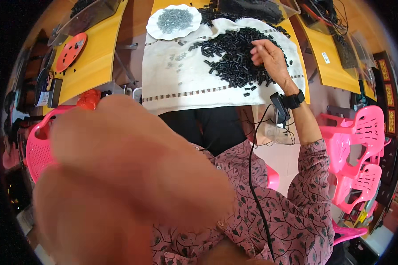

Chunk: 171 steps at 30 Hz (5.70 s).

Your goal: Sorting and inspecting small black and silver components on a white cloth.

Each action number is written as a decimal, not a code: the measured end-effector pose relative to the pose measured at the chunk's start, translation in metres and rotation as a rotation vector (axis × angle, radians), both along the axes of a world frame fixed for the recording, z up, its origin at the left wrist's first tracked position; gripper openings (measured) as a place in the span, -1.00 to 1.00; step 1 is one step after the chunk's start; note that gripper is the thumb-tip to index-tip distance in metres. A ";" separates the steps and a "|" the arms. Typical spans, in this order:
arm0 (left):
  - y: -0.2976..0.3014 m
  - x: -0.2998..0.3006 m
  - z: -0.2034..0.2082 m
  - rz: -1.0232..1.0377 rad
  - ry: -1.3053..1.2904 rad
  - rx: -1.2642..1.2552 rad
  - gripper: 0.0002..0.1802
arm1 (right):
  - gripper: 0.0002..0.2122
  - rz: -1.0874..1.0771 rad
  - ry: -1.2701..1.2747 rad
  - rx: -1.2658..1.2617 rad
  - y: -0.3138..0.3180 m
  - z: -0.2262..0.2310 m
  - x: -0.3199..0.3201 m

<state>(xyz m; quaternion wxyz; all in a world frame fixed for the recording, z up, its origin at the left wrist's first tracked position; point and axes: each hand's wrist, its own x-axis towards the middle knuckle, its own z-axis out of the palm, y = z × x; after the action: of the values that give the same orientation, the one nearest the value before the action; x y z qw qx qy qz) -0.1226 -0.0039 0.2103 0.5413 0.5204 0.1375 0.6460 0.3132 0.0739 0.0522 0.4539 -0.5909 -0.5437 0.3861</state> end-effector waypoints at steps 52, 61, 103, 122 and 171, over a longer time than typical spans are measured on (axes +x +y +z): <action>-0.027 0.106 -0.132 -0.158 0.106 -0.625 -0.58 | -0.60 -0.267 -0.981 0.323 -0.081 -0.026 -0.062; -0.015 0.107 -0.149 -0.155 0.232 -0.767 -0.67 | -0.78 -0.461 -0.799 0.470 -0.078 -0.025 -0.039; 0.221 0.106 -0.171 0.530 1.172 0.114 -0.79 | -0.93 -0.253 -0.676 0.146 -0.110 -0.020 -0.078; 0.306 0.168 -0.206 0.285 1.460 0.470 -0.49 | -0.92 -0.258 -0.685 0.170 -0.108 -0.023 -0.080; 0.314 0.148 -0.198 0.258 1.503 0.431 -0.80 | -0.90 -0.257 -0.718 0.171 -0.106 -0.027 -0.081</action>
<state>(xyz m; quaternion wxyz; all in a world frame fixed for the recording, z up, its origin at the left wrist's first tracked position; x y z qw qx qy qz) 0.0255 0.3100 0.0125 0.1117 0.8905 0.3974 0.1915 0.2326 -0.0317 0.0251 0.3270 -0.7119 -0.6196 0.0482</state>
